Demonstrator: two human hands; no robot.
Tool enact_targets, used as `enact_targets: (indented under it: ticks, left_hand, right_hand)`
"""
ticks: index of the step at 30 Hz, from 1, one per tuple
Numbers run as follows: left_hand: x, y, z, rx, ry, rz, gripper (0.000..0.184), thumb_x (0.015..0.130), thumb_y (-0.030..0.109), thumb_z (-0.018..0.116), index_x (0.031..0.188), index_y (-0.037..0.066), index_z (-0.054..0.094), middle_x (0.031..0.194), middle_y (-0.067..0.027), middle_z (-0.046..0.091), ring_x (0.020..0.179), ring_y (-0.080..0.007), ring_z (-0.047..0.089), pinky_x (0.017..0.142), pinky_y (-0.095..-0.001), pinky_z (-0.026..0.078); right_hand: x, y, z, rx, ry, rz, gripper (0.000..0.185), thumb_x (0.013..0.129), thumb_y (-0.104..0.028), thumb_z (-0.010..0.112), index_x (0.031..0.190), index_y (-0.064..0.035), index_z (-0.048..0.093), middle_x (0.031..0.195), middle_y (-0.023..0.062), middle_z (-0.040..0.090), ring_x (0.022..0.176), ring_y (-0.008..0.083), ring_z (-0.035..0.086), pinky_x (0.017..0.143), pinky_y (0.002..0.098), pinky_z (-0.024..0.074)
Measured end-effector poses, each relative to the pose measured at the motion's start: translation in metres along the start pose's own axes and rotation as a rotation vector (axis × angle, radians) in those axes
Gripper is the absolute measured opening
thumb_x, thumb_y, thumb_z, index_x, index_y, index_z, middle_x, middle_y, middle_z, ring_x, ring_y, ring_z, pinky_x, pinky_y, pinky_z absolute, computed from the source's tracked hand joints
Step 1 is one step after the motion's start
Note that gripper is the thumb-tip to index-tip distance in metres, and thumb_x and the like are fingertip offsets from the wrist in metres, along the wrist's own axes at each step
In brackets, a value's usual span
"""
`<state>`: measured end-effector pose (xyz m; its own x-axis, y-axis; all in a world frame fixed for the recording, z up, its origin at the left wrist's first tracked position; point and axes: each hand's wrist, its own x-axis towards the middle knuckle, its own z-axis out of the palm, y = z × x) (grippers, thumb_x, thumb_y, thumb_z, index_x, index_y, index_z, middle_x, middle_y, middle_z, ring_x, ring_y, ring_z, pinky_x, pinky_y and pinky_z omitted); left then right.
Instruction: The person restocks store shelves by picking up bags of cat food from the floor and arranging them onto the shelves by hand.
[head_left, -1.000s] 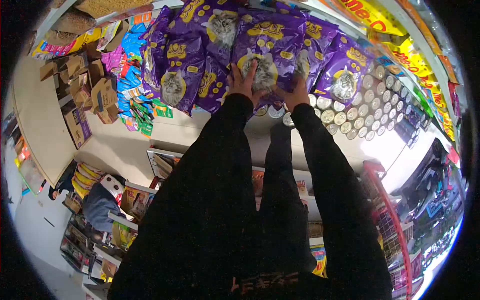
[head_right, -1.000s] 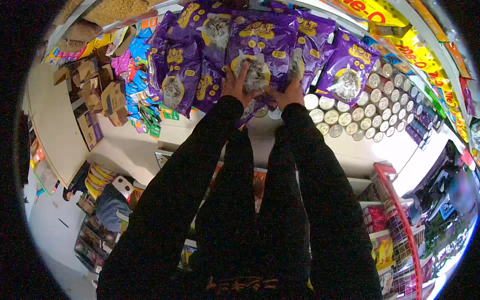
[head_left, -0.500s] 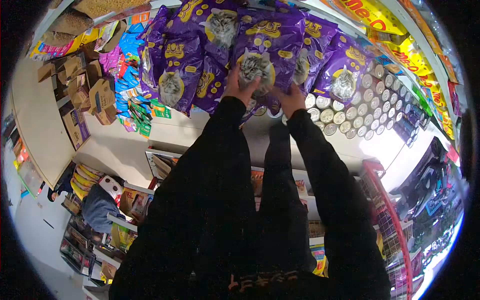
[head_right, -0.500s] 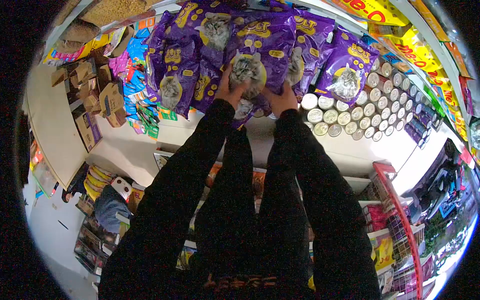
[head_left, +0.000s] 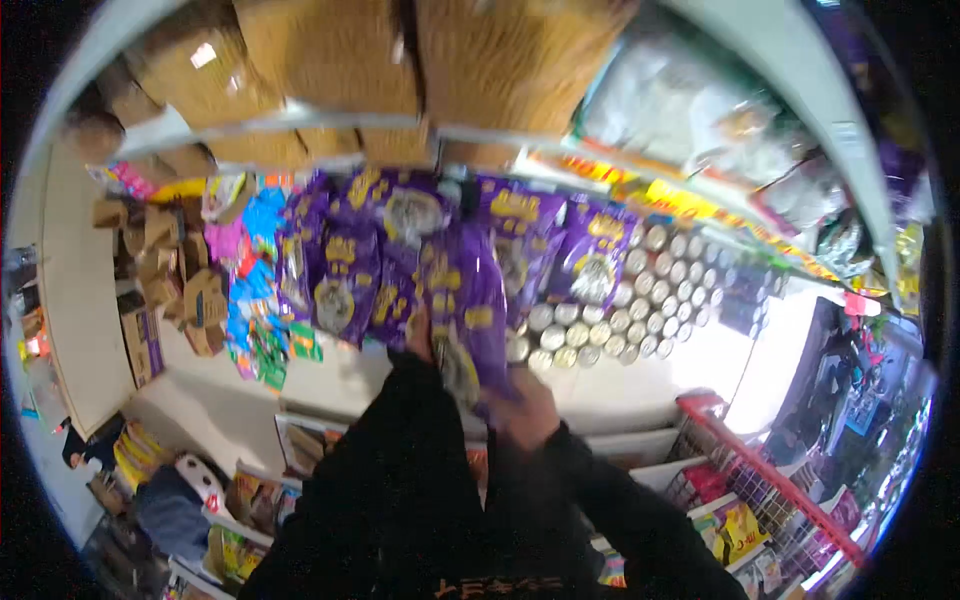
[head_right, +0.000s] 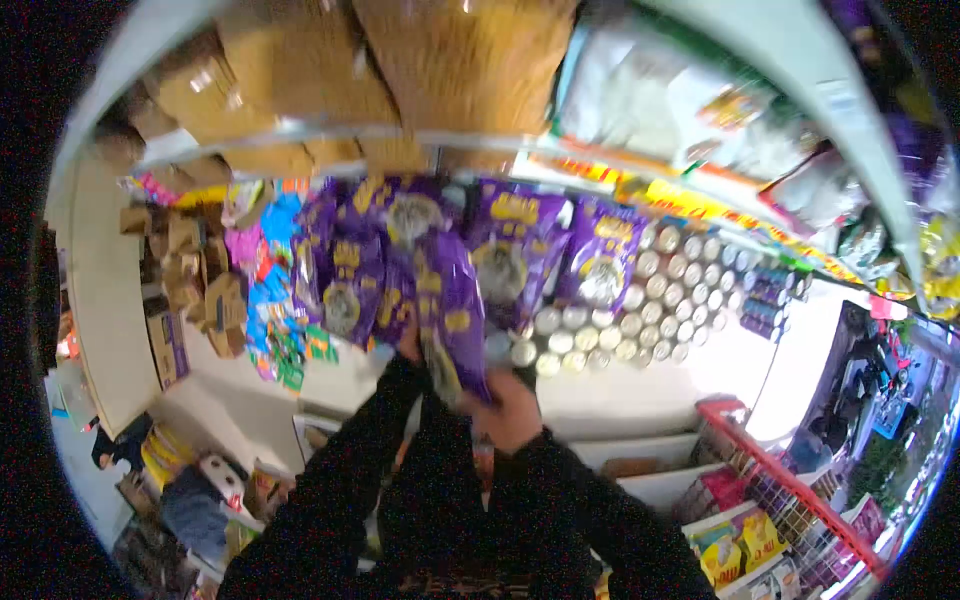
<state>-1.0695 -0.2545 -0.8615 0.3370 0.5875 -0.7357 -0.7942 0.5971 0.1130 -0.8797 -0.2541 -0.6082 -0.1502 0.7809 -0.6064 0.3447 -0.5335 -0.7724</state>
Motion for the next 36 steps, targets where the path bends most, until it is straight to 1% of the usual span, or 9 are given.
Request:
enact_targets:
  ticks: [5,6,10,13,14,17,19,25,36]
  left_hand:
    - [-0.074,0.001,0.057,0.757,-0.154,0.478,0.052,0.092,0.032,0.041,0.135,0.005,0.028,0.121,-0.0128,0.049,0.105,-0.0256,0.051,0.089,-0.039,0.042]
    - [-0.083,0.004,0.078,-0.016,-0.162,0.025,0.055,0.092,0.043,0.04,0.133,0.007,0.034,0.121,-0.0099,0.049,0.106,-0.026,0.05,0.091,-0.0404,0.04]
    - [-0.14,0.033,0.165,0.467,-0.113,0.425,0.059,0.091,0.051,0.037,0.129,0.005,0.04,0.121,-0.0081,0.05,0.106,-0.0241,0.05,0.091,-0.0373,0.041]
    - [-0.182,0.053,0.232,0.614,-0.126,0.569,0.06,0.09,0.05,0.04,0.128,0.003,0.041,0.123,-0.0087,0.049,0.109,-0.0236,0.048,0.093,-0.0349,0.038]
    - [-0.195,0.056,0.254,0.604,-0.108,0.605,0.061,0.09,0.049,0.042,0.128,0.002,0.041,0.124,-0.0096,0.048,0.11,-0.0238,0.047,0.094,-0.0337,0.036]
    - [-0.254,0.058,0.328,0.714,-0.153,0.842,0.061,0.089,0.047,0.045,0.128,0.0,0.04,0.122,-0.011,0.049,0.112,-0.0218,0.045,0.096,-0.0315,0.033]
    - [-0.239,0.079,0.326,0.894,-0.099,0.845,0.054,0.088,0.04,0.05,0.123,0.0,0.043,0.114,-0.0088,0.053,0.106,-0.019,0.049,0.092,-0.0313,0.037]
    - [-0.31,0.056,0.433,0.779,-0.447,0.989,0.051,0.079,0.013,0.065,0.123,0.005,0.041,0.105,-0.0051,0.056,0.094,-0.0157,0.054,0.084,-0.0297,0.043]
    - [-0.323,0.082,0.517,0.967,-0.605,1.147,0.052,0.077,0.004,0.066,0.121,0.004,0.038,0.106,-0.0072,0.057,0.095,-0.0142,0.055,0.084,-0.0283,0.044]
  right_hand:
    - [-0.074,-0.046,-0.032,-0.097,-0.037,-0.188,0.029,0.08,-0.023,0.063,0.103,-0.005,0.057,0.087,0.0169,0.058,0.08,0.0313,0.058,0.069,0.038,0.0462]
    - [-0.084,-0.051,-0.04,-0.121,-0.036,-0.234,0.029,0.081,-0.023,0.063,0.103,-0.0051,0.058,0.087,0.0166,0.058,0.08,0.0313,0.058,0.069,0.0383,0.0461]
    - [-0.134,-0.102,-0.069,-0.088,-0.129,-0.198,0.035,0.08,-0.026,0.065,0.105,-0.0042,0.056,0.096,0.0163,0.058,0.086,0.0317,0.057,0.074,0.0391,0.0459]
    - [-0.167,-0.117,-0.079,-0.254,0.098,-0.784,0.048,0.076,-0.025,0.069,0.114,-0.0038,0.049,0.108,0.0167,0.054,0.094,0.0319,0.055,0.081,0.0389,0.0447]
    - [-0.168,-0.112,-0.082,-0.264,0.108,-0.812,0.048,0.076,-0.025,0.069,0.114,-0.0038,0.049,0.108,0.0167,0.054,0.094,0.0319,0.055,0.081,0.0389,0.0447]
    - [-0.146,-0.084,-0.077,0.02,0.132,-0.569,0.063,0.072,-0.022,0.073,0.123,-0.0033,0.04,0.116,0.0169,0.05,0.101,0.0298,0.053,0.087,0.0374,0.0422]
    - [-0.183,-0.138,-0.099,0.006,0.181,-0.538,0.068,0.07,-0.016,0.075,0.124,-0.0034,0.036,0.113,0.0136,0.053,0.1,0.0246,0.053,0.086,0.0348,0.0425]
    - [-0.202,-0.195,-0.153,0.466,0.117,-0.62,0.048,0.079,-0.008,0.065,0.12,-0.0083,0.04,0.1,0.0043,0.056,0.088,0.0132,0.055,0.07,0.0256,0.0478]
    - [-0.178,-0.234,-0.171,1.017,-0.073,-0.525,0.05,0.08,-0.008,0.063,0.123,-0.0143,0.038,0.106,0.0031,0.053,0.094,0.0165,0.055,0.07,0.0335,0.0526]
